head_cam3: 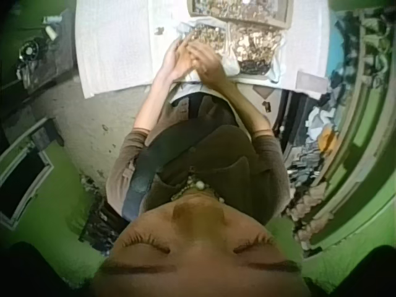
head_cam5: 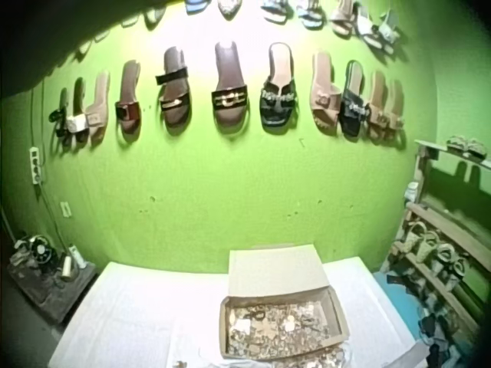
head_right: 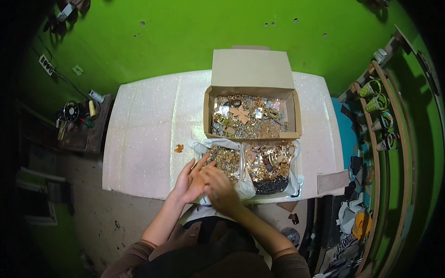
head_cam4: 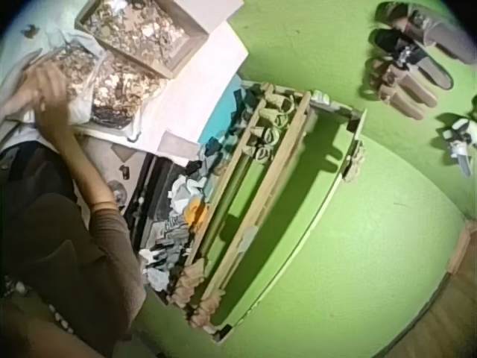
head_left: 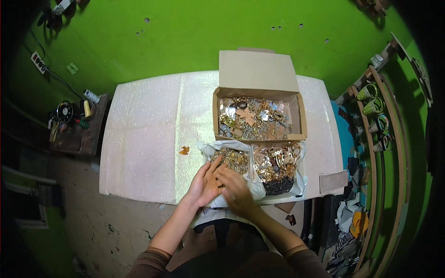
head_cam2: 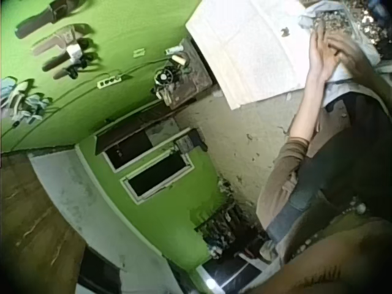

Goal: Sorting various metal hardware components into different containers.

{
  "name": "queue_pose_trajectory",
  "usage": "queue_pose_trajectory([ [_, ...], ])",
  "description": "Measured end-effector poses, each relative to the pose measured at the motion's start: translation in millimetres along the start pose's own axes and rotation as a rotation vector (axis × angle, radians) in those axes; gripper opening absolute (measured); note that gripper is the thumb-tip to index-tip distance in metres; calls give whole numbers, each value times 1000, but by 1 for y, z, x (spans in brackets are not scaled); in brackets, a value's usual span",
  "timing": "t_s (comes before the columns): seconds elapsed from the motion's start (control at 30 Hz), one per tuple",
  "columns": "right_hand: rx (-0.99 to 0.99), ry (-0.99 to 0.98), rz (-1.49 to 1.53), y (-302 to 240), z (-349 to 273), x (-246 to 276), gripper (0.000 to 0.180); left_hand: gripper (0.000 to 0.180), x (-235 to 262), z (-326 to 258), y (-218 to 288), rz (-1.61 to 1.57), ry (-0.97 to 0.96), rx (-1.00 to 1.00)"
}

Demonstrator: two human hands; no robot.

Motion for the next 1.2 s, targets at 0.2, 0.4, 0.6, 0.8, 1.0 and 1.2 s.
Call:
queue_pose_trajectory([
  [0.2, -496, 176, 298, 48, -13, -40, 49, 52, -9, -6, 10, 244, 202, -141],
  [0.4, -101, -31, -54, 17, 7, -25, 51, 53, -25, 6, 9, 347, 105, -84],
  [0.6, -107, -103, 31, 28, 23, 10, 55, 62, -52, 22, 23, 369, -53, -113],
  [0.8, -359, -45, -329, 104, 54, 100, 49, 60, -83, 61, 51, 430, -79, -227],
  [1.0, -559, -218, -240, 184, 85, 176, 40, 57, -71, 135, 75, 1401, 159, -301],
  [1.2, -468, -375, -562, 279, 91, 172, 42, 48, -62, 208, 56, 1593, 116, -184],
])
Point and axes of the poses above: each hand's wrist, its own z-axis towards the middle knuckle, its own x-axis out of the back of the hand, y = z × x, the point moved 6 cm from there along z, towards the middle knuckle, and after that the axes turned 1 degree about -y, right-handed, at the moved point
